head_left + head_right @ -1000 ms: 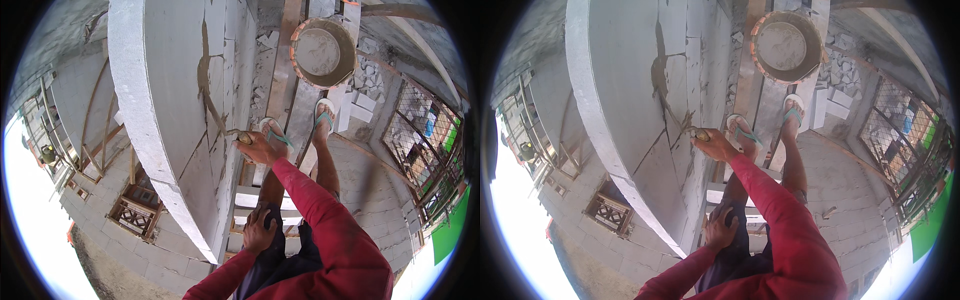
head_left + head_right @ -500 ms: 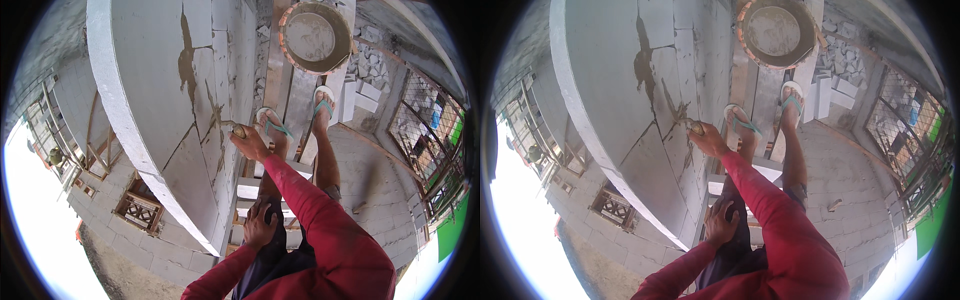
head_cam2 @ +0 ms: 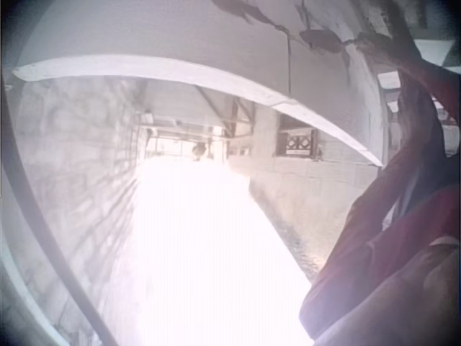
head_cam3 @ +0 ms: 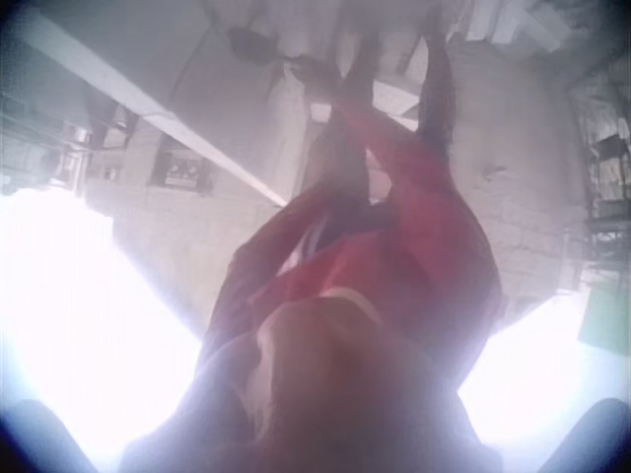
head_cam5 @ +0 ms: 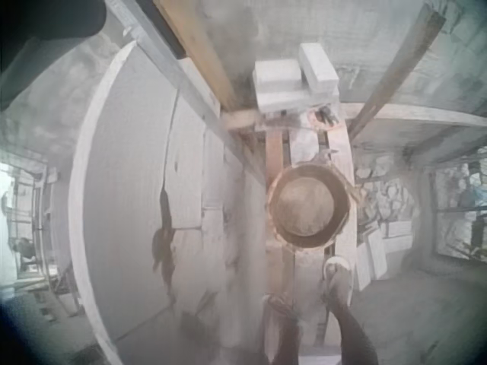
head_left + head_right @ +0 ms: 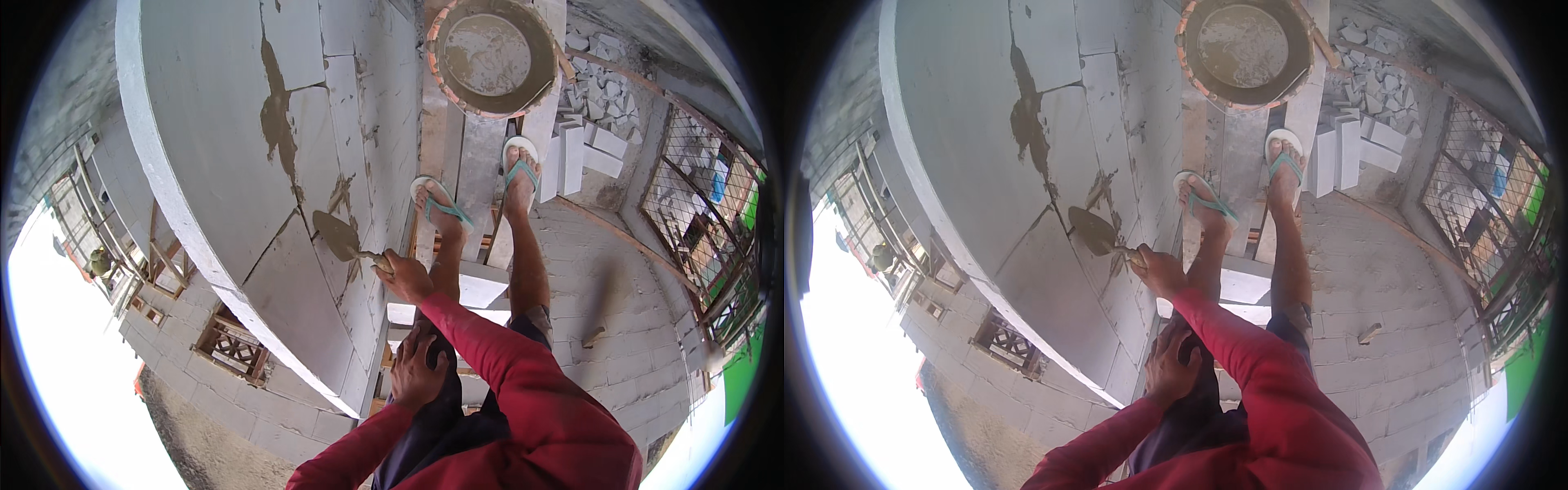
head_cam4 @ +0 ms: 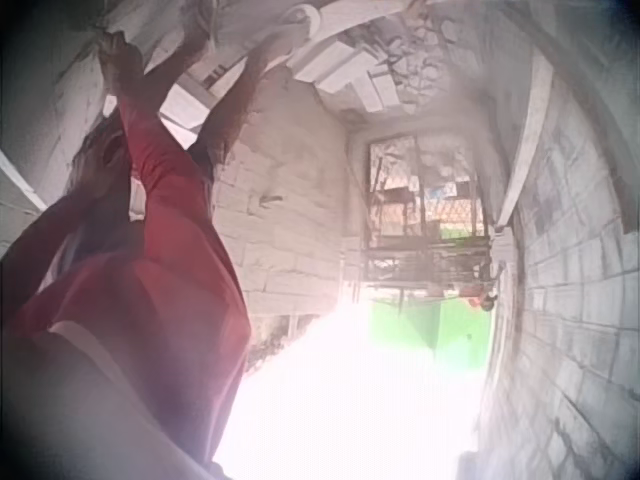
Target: The person applies mortar to the joints between white tiles on a curved wall using a trowel. They repeatedly scoop mortar from a bucket and spread it into the gaps, occasionally measuring the wall with a tape measure.
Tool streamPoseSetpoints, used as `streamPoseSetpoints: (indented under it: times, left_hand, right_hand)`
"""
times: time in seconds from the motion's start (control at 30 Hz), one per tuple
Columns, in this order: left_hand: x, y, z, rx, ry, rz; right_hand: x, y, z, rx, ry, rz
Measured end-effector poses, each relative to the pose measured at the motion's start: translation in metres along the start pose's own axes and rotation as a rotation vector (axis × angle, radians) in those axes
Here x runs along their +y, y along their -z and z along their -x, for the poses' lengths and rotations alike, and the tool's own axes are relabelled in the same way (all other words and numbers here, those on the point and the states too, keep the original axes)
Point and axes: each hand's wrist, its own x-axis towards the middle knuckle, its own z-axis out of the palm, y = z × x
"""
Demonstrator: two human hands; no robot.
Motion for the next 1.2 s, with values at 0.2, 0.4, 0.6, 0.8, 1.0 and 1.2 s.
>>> streamPoseSetpoints:
  times: [0.2,0.4,0.6,0.8,1.0,1.2]
  left_hand:
    - [0.012,0.005,0.003,0.046,0.015,-0.003]
    - [0.022,0.008,0.003,0.162,-0.006,0.107]
    - [0.017,0.012,0.01,0.269,0.056,0.198]
    - [0.009,0.015,0.009,0.194,0.107,0.375]
    - [-0.003,0.011,0.004,0.169,0.122,0.397]
    - [-0.012,0.014,0.001,0.189,0.068,0.382]
  right_hand:
    - [0.007,0.242,0.008,0.621,0.191,0.58]
    - [0.003,0.383,-0.081,0.477,-0.162,1.168]
    - [-0.002,0.407,-0.092,0.308,-0.308,0.959]
    - [0.001,0.416,-0.038,0.41,-0.224,1.039]
    - [0.015,0.401,-0.06,0.435,-0.248,1.389]
    - [0.013,0.406,-0.082,0.52,-0.142,1.552]
